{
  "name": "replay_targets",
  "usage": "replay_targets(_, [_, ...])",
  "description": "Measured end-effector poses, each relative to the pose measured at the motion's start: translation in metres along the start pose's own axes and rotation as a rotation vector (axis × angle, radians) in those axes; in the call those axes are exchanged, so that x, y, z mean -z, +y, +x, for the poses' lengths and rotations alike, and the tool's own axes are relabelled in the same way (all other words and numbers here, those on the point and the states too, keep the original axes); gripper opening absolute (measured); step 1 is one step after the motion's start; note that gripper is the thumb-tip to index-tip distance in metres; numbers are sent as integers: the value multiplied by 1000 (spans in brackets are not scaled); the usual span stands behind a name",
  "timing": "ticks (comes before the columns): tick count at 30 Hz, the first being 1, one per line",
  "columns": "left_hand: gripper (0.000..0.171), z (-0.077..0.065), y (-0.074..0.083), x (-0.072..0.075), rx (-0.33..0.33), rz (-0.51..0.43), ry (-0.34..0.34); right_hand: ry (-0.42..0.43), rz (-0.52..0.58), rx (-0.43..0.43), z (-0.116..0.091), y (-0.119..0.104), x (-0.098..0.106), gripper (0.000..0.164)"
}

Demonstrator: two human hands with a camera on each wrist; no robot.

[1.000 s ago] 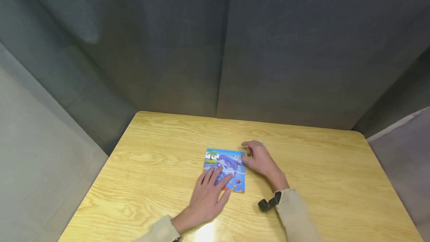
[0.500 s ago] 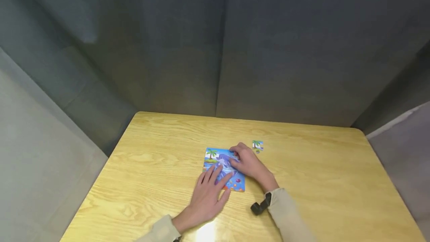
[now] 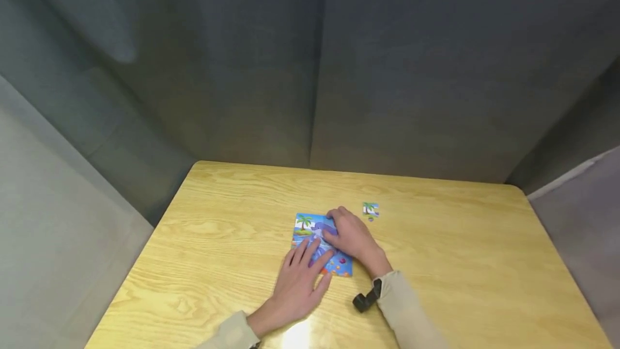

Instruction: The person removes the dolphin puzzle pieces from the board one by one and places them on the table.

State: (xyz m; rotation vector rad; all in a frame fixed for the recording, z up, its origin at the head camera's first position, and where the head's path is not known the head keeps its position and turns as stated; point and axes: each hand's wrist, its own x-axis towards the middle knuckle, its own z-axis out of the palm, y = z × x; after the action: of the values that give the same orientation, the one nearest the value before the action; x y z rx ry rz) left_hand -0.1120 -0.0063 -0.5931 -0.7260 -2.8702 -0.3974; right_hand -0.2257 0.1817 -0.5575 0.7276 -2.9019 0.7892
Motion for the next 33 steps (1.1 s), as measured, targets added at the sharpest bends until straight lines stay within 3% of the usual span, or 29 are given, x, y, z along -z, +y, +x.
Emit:
replay_targets(14, [54,-8,2,3,-9,-11,-23,12,-20,-3,-6,-5,-7,44])
replay_targets(33, [53,-2,-3,-2,-36,8,-1,10,0,-13,0,-2,-6,47])
